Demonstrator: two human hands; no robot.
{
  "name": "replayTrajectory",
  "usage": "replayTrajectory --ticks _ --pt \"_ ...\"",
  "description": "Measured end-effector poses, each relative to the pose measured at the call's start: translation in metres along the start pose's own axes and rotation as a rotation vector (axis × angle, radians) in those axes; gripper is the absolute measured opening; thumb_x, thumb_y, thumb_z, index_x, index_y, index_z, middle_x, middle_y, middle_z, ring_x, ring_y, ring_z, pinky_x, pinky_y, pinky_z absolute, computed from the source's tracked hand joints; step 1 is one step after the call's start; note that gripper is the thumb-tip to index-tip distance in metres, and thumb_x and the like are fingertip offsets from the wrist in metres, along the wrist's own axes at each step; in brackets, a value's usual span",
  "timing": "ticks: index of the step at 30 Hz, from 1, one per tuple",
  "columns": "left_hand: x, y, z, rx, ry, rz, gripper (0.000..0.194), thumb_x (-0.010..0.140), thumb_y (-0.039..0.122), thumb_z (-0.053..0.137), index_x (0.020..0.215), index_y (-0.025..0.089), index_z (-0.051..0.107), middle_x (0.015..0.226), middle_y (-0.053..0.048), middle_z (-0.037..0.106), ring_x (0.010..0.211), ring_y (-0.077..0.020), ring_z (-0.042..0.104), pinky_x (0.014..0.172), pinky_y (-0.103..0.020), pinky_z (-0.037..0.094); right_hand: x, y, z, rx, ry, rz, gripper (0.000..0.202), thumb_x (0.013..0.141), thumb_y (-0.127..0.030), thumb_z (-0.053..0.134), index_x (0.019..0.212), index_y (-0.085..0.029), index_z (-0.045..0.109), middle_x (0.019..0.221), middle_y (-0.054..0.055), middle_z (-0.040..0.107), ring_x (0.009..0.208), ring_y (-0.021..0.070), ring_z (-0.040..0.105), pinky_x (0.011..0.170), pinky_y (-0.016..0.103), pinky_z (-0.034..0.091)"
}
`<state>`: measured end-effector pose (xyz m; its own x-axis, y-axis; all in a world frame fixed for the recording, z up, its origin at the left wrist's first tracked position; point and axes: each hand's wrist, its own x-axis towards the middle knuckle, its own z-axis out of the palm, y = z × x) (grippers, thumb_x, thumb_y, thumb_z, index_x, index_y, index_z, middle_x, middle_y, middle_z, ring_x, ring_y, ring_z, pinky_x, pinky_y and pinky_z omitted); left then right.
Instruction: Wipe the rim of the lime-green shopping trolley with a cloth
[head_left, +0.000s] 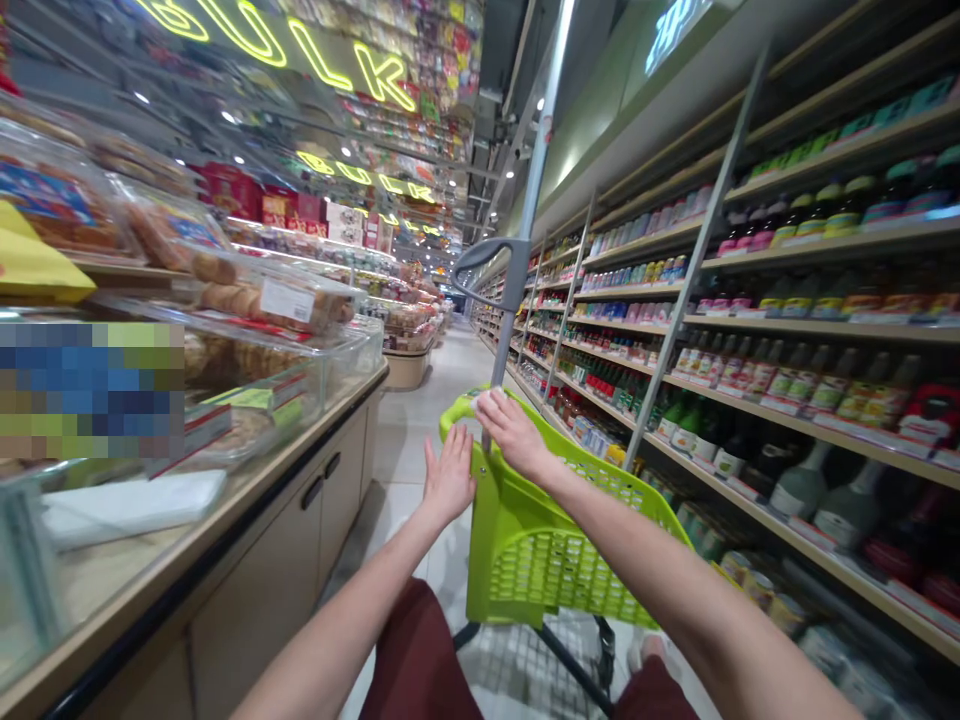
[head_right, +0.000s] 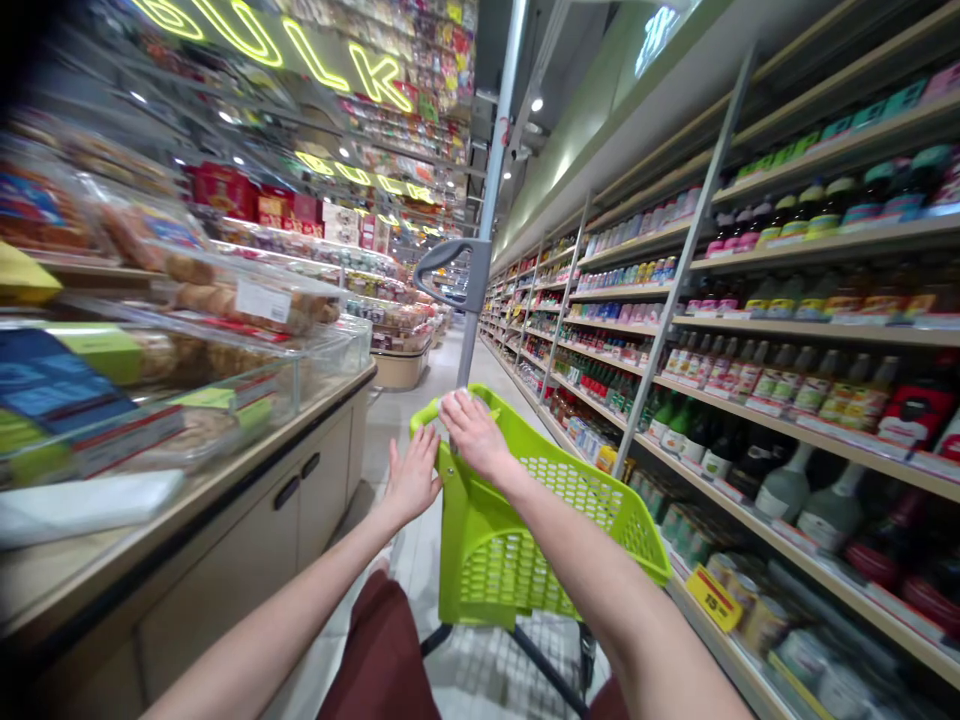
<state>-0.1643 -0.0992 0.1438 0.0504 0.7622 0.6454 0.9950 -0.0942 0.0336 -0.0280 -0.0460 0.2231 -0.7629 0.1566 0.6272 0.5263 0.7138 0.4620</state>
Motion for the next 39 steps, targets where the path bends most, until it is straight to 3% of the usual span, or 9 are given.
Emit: replayTrajectory --ticks 7,13,16,20,22,25,29,32,39 --pt "-0.028 -0.014 0.015 0.023 0.026 0.035 0.061 0.072 0.020 0.040 0.132 0.012 0.029 0.143 -0.009 0.018 0.132 -0.0227 0.014 0.104 -0.055 0.010 -0.081 -0.063 0.063 0.061 0.016 0.063 0.035 0.089 -0.014 0.036 0.122 -0.016 0.047 0.132 0.007 0.041 0.130 0.0204 0.020 0.100 0.042 0.034" --pt "-0.056 -0.006 0.039 0.014 -0.029 0.069 0.060 0.073 0.021 0.039 0.132 0.012 0.029 0.142 -0.010 0.022 0.131 -0.0232 0.017 0.103 -0.055 0.012 -0.139 -0.095 0.082 0.112 -0.209 0.041 0.032 0.089 -0.018 0.038 0.119 -0.017 0.050 0.128 0.007 0.046 0.123 0.0210 0.034 0.094 0.040 0.040" --pt "-0.062 -0.005 0.044 0.005 -0.025 0.052 0.060 0.073 0.022 0.040 0.131 0.011 0.029 0.141 -0.011 0.022 0.131 -0.0241 0.017 0.104 -0.054 0.013 -0.137 -0.093 0.074 0.151 -0.209 0.065 0.034 0.089 -0.017 0.037 0.120 -0.019 0.049 0.128 0.006 0.046 0.126 0.0193 0.030 0.095 0.039 0.040" --pt "-0.054 -0.007 0.037 -0.008 0.032 -0.014 0.063 0.073 0.021 0.041 0.133 0.010 0.024 0.141 -0.014 0.022 0.131 -0.0256 0.017 0.103 -0.055 0.012 -0.103 -0.067 0.051 0.136 0.002 0.184 0.040 0.088 -0.010 0.031 0.126 -0.017 0.043 0.134 0.007 0.037 0.131 0.0196 0.014 0.102 0.042 0.029" --pt "-0.050 -0.006 0.034 -0.016 0.046 -0.024 0.064 0.074 0.022 0.040 0.134 0.009 0.021 0.141 -0.015 0.022 0.131 -0.0259 0.017 0.103 -0.056 0.011 -0.095 -0.057 0.049 0.113 0.038 0.218 0.041 0.088 -0.010 0.031 0.127 -0.016 0.042 0.135 0.007 0.036 0.131 0.0196 0.013 0.103 0.042 0.028" --pt "-0.050 0.000 0.035 -0.020 0.037 0.002 0.063 0.075 0.022 0.039 0.134 0.008 0.021 0.141 -0.014 0.021 0.131 -0.0246 0.017 0.103 -0.056 0.010 -0.113 -0.063 0.062 0.099 -0.051 0.161 0.038 0.088 -0.012 0.034 0.125 -0.017 0.044 0.134 0.006 0.038 0.131 0.0209 0.017 0.102 0.043 0.029" --pt "-0.062 0.010 0.046 -0.028 -0.002 0.057 0.063 0.073 0.022 0.040 0.133 0.009 0.025 0.141 -0.013 0.022 0.132 -0.0244 0.015 0.104 -0.055 0.010 -0.166 -0.094 0.088 0.124 -0.272 0.105 0.035 0.089 -0.016 0.037 0.122 -0.018 0.046 0.131 0.006 0.042 0.126 0.0212 0.029 0.099 0.041 0.035" --pt "-0.068 0.015 0.050 -0.043 -0.029 0.076 0.064 0.071 0.020 0.041 0.132 0.009 0.026 0.141 -0.013 0.022 0.132 -0.0246 0.016 0.104 -0.055 0.010 -0.181 -0.103 0.086 0.162 -0.341 0.124 0.034 0.089 -0.018 0.037 0.121 -0.018 0.048 0.127 0.007 0.047 0.124 0.0203 0.033 0.097 0.038 0.038" --pt "-0.057 0.023 0.040 -0.071 -0.003 0.057 0.064 0.072 0.018 0.039 0.133 0.008 0.023 0.142 -0.013 0.018 0.132 -0.0241 0.016 0.103 -0.056 0.011 -0.127 -0.054 0.045 0.129 -0.007 0.294 0.041 0.087 -0.011 0.034 0.127 -0.017 0.041 0.135 0.006 0.036 0.131 0.0194 0.013 0.104 0.042 0.026"
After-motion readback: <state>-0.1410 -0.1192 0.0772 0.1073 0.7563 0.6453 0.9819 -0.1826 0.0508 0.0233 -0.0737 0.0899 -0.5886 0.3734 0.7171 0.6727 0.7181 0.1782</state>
